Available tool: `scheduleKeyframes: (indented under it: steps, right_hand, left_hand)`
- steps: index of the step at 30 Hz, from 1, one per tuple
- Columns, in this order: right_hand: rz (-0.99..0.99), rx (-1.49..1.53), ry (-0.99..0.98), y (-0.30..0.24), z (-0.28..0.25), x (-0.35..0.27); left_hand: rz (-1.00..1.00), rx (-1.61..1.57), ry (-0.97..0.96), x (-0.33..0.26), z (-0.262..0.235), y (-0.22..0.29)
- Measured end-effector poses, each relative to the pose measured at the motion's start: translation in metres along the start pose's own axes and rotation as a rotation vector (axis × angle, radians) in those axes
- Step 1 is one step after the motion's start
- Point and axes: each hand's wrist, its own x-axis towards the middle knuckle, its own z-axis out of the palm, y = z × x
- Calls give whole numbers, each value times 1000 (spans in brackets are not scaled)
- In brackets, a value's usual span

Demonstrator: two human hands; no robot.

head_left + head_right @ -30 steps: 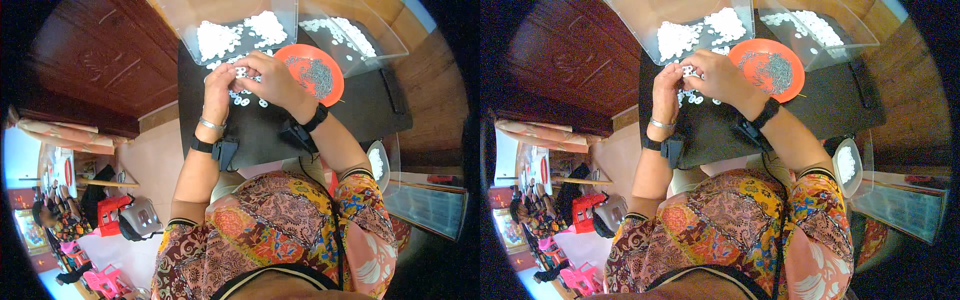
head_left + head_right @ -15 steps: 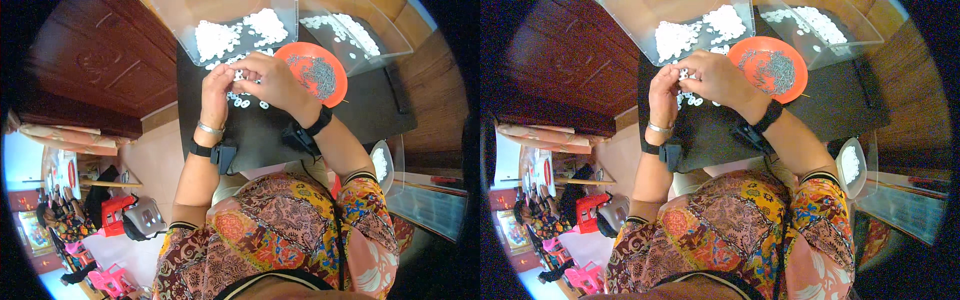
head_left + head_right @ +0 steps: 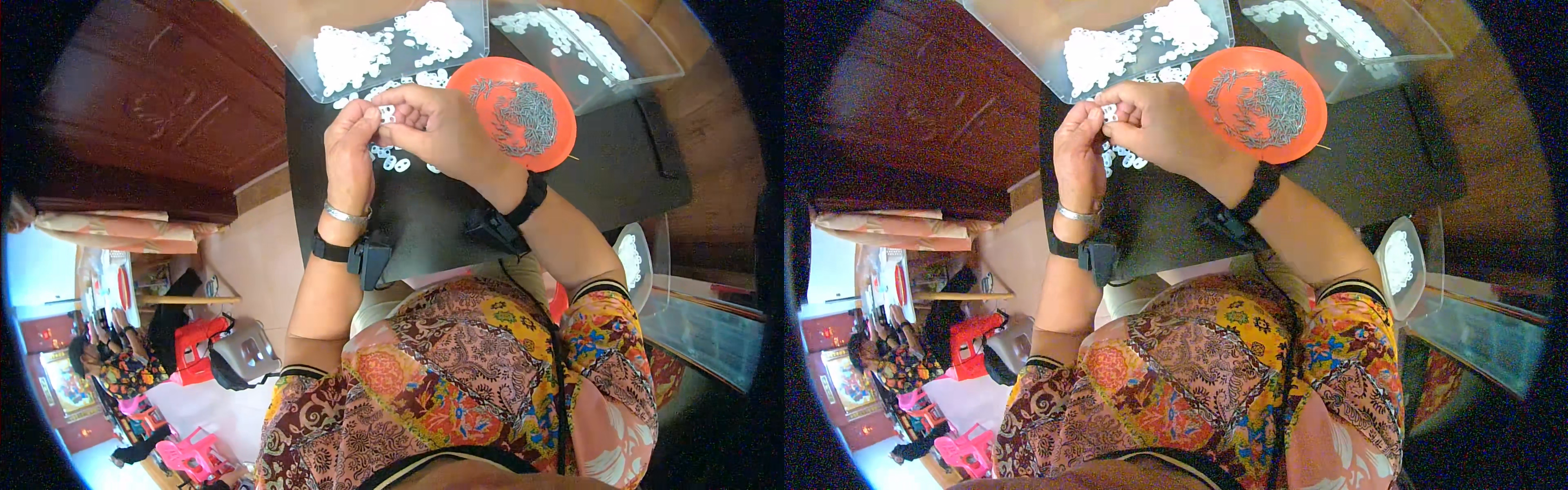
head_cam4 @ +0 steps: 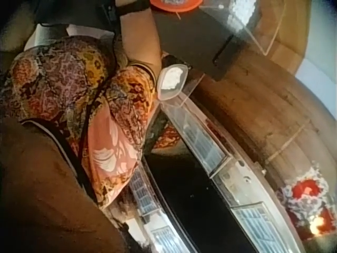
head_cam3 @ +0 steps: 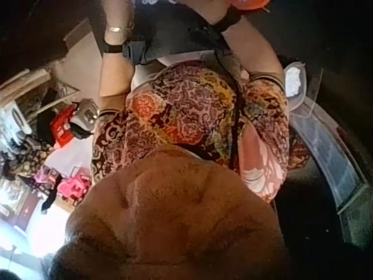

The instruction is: Assembling small metal parts into white plastic components manually.

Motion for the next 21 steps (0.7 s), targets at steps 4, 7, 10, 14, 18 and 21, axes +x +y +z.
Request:
scheduleKeyframes:
  steps: [4,7,10,14,18,21]
  right_hand:
    - [-35,-65,10,-2,-1,0]
    - [-8,-58,-33,-3,-3,1]
    - [28,-28,-74,-5,-4,1]
    - [49,7,-161,-2,-9,4]
    - [113,124,-202,0,-11,7]
    - [126,179,-200,2,-10,6]
  left_hand:
    - [-14,-7,-10,0,0,-2]
    - [-19,-21,-11,0,-1,0]
    - [-27,-16,5,0,1,-1]
    - [5,7,2,0,-1,-3]
    - [40,91,34,-2,1,-1]
    - [48,119,42,-3,1,0]
